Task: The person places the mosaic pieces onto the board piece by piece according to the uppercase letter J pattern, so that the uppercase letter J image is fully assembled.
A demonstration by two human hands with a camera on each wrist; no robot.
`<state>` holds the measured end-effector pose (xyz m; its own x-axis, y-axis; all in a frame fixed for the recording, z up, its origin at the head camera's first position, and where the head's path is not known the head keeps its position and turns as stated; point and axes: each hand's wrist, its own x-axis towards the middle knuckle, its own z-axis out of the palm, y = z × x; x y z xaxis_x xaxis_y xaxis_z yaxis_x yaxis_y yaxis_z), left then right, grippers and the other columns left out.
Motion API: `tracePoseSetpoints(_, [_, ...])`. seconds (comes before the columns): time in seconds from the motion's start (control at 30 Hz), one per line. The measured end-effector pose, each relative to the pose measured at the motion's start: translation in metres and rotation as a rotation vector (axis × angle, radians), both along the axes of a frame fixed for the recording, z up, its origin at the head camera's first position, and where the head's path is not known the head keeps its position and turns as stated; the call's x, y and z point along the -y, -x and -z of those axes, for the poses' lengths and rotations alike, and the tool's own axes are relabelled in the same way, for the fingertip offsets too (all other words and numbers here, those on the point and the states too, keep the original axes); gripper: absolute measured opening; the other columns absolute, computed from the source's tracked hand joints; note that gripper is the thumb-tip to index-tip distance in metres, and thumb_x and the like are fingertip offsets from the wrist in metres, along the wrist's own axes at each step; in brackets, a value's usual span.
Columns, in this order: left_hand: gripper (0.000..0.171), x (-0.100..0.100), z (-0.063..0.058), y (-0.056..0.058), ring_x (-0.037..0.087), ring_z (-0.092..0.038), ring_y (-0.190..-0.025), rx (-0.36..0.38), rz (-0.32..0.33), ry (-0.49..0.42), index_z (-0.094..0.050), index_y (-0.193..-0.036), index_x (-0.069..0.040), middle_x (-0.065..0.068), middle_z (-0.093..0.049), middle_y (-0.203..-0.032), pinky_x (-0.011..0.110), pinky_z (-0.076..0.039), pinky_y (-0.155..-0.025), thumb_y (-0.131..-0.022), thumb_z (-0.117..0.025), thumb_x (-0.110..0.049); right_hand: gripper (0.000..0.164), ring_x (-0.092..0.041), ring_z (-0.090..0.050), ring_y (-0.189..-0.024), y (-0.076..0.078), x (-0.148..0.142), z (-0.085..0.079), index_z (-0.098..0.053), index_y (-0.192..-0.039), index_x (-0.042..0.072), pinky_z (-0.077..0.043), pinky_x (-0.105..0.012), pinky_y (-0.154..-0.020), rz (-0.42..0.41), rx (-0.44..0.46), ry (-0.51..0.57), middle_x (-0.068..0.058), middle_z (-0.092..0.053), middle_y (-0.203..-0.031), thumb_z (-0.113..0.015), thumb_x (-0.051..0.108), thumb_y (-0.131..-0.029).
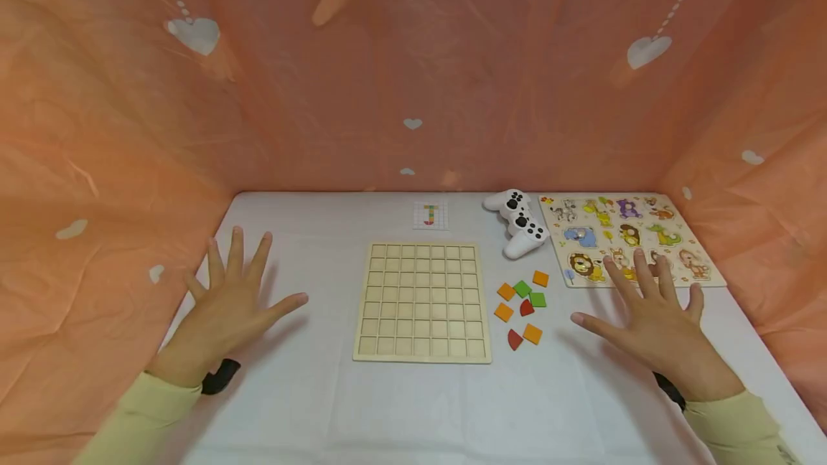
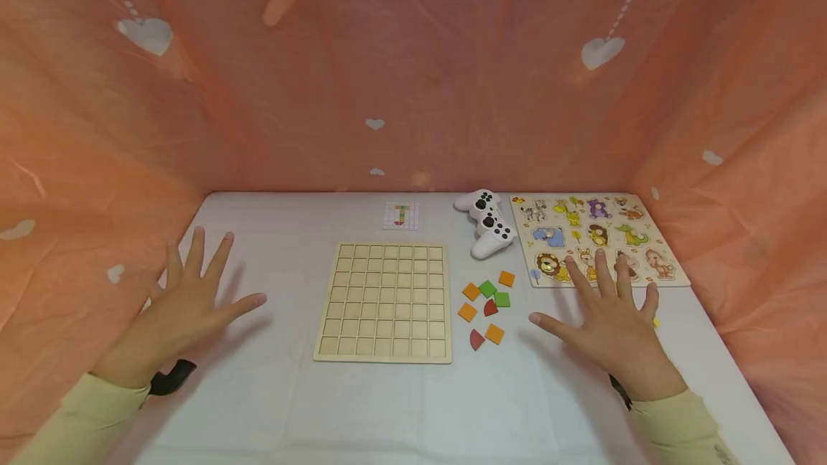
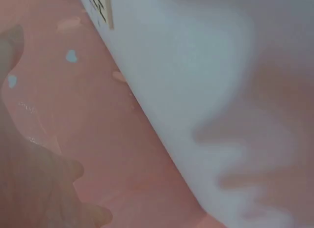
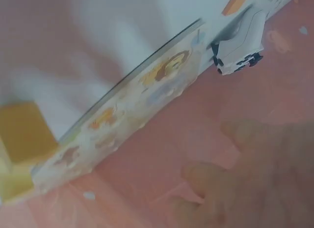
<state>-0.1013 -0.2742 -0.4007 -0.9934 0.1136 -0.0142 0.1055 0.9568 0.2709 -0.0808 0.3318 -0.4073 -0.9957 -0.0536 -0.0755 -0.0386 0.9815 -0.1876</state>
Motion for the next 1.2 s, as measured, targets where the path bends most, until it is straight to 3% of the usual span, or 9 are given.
tracePoseSetpoints(0.1, [0.121,-0.009,0.006,0.006,0.062,0.031,-0.156,0.042,0.002,-0.048,0.008,-0.175,-0.022,0.021,0.028,-0.176,0.098,0.008,-0.106,-0.093,-0.057,-0.084,0.113,-0.061,0.011,-0.162,0.003,0.005,0.002,-0.017,-0.175,0.02,0.001,-0.095,-0.11,-0.023,0.017,0.015,-0.031,0.006,-0.178,-0.061,0.082,-0.091])
tracePoseSetpoints(0.23, [0.119,-0.027,0.015,0.014,0.061,0.027,-0.158,0.07,0.029,-0.136,0.009,-0.174,-0.019,0.022,0.026,-0.177,0.093,0.005,-0.114,-0.096,-0.058,-0.079,0.107,-0.057,0.003,-0.165,0.009,0.015,0.006,-0.025,-0.173,0.019,-0.007,-0.093,-0.111,-0.065,0.006,0.064,-0.029,-0.004,-0.18,-0.065,0.077,-0.093])
tracePoseSetpoints(0.37, [0.111,-0.051,0.023,0.025,0.065,0.009,-0.161,0.032,0.094,-0.211,-0.001,-0.174,-0.007,0.033,0.007,-0.178,0.083,-0.006,-0.125,-0.101,-0.066,-0.061,0.098,-0.055,-0.013,-0.164,0.017,0.025,0.01,-0.036,-0.169,0.014,-0.016,-0.093,-0.109,-0.107,-0.051,0.133,-0.026,-0.019,-0.179,-0.072,0.066,-0.094])
tracePoseSetpoints(0.5, [0.101,-0.078,0.027,0.034,0.059,-0.013,-0.163,0.031,0.137,-0.305,-0.012,-0.172,0.002,0.035,-0.013,-0.176,0.073,-0.018,-0.13,-0.102,-0.071,-0.042,0.088,-0.057,-0.03,-0.156,0.025,0.032,0.012,-0.043,-0.165,0.008,-0.027,-0.088,-0.113,-0.152,-0.08,0.191,-0.028,-0.03,-0.174,-0.074,0.055,-0.097])
tracePoseSetpoints(0.63, [0.096,-0.101,0.028,0.041,0.05,-0.035,-0.158,0.115,0.101,-0.409,-0.017,-0.171,0.001,0.034,-0.032,-0.169,0.067,-0.031,-0.129,-0.103,-0.07,-0.04,0.082,-0.056,-0.038,-0.152,0.034,0.038,0.017,-0.043,-0.164,0.006,-0.035,-0.077,-0.119,-0.157,-0.027,0.252,-0.029,-0.038,-0.168,-0.073,0.049,-0.101])
tracePoseSetpoints(0.77, [0.09,-0.115,0.027,0.047,0.043,-0.058,-0.135,0.171,0.025,-0.456,-0.025,-0.17,0.0,0.031,-0.05,-0.154,0.059,-0.05,-0.114,-0.102,-0.069,-0.041,0.073,-0.049,-0.049,-0.145,0.041,0.042,0.022,-0.049,-0.16,0.006,-0.043,-0.071,-0.117,-0.135,-0.011,0.282,-0.026,-0.048,-0.16,-0.074,0.041,-0.102])
tracePoseSetpoints(0.87, [0.084,-0.12,0.027,0.051,0.037,-0.063,-0.121,0.191,-0.023,-0.469,-0.032,-0.167,0.0,0.027,-0.056,-0.145,0.054,-0.054,-0.104,-0.102,-0.068,-0.038,0.062,-0.042,-0.059,-0.133,0.044,0.045,0.024,-0.056,-0.155,0.005,-0.05,-0.067,-0.111,-0.125,-0.023,0.289,-0.021,-0.058,-0.149,-0.073,0.034,-0.103])
tracePoseSetpoints(0.97, [0.077,-0.122,0.027,0.051,0.038,-0.064,-0.12,0.209,-0.053,-0.457,-0.038,-0.163,0.003,0.027,-0.06,-0.14,0.055,-0.055,-0.104,-0.102,-0.068,-0.033,0.049,-0.034,-0.063,-0.118,0.046,0.047,0.024,-0.063,-0.148,0.004,-0.055,-0.061,-0.103,-0.13,-0.041,0.287,-0.016,-0.065,-0.135,-0.07,0.026,-0.105])
tracePoseSetpoints(1.2, [0.062,-0.119,0.032,0.048,0.035,-0.067,-0.114,0.207,-0.056,-0.407,-0.053,-0.153,0.006,0.02,-0.072,-0.123,0.053,-0.055,-0.102,-0.1,-0.067,-0.024,0.032,-0.028,-0.061,-0.103,0.056,0.054,0.023,-0.074,-0.132,0.003,-0.055,-0.051,-0.094,-0.161,-0.051,0.268,-0.015,-0.07,-0.123,-0.069,0.017,-0.103])
